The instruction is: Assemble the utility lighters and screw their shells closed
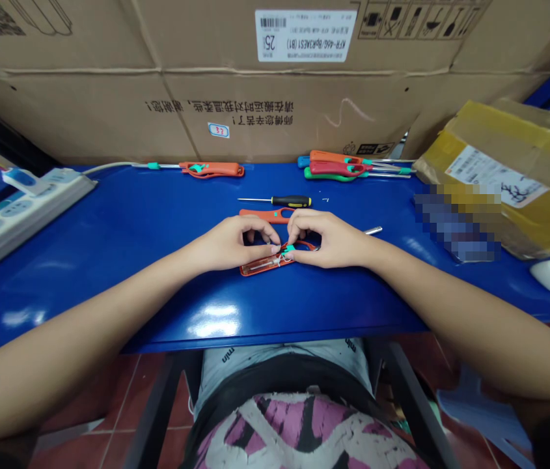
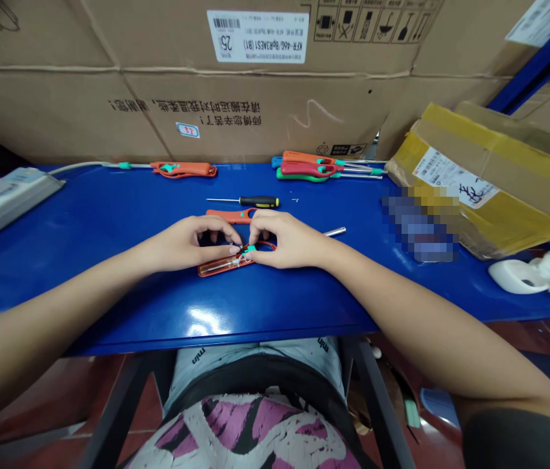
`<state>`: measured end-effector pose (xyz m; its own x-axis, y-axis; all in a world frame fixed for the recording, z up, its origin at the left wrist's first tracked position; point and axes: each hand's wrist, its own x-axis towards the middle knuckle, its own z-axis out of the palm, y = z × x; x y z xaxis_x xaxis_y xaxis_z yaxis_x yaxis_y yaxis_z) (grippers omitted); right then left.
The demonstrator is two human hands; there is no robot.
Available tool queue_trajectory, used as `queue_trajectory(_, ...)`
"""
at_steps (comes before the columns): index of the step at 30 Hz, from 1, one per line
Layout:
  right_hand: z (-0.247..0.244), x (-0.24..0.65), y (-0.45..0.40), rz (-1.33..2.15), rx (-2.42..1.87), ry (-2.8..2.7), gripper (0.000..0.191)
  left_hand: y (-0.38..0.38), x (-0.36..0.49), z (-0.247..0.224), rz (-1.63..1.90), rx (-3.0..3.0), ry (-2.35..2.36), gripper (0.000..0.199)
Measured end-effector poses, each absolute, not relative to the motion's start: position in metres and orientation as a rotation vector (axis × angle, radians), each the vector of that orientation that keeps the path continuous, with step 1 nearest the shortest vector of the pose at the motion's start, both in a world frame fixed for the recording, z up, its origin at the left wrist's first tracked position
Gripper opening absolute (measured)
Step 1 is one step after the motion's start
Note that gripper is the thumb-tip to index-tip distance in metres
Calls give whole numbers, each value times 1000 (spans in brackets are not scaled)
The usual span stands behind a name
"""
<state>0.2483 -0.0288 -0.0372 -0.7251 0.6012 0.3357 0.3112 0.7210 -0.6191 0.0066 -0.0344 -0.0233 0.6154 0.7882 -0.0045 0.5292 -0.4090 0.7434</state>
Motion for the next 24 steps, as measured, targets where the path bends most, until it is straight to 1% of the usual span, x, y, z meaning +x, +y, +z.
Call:
queue_trajectory(3,-36,248,-29,739,-711,-2404,7,-38,10,-24,480,2099,1047,30)
queue_trajectory(7,-34,247,-31,740,-708,-2425,12,-42,11,-21,516,2156,1084,25)
queue_trajectory(12,-36,247,-30,760,-662,-2393,6,-47,10,-17,582,2386,970,17)
queue_trajectory(15,-37,247,-29,767,-670,-2360,7,-49,10,-18,619,2479,924,12)
queue_trajectory(20,-37,247,-29,752,-682,-2353,6,-51,10,-16,602,2585,915,14)
queue_trajectory(24,-36,248,-30,721,-709,-2397,8,-53,10,-11,541,2544,974,14)
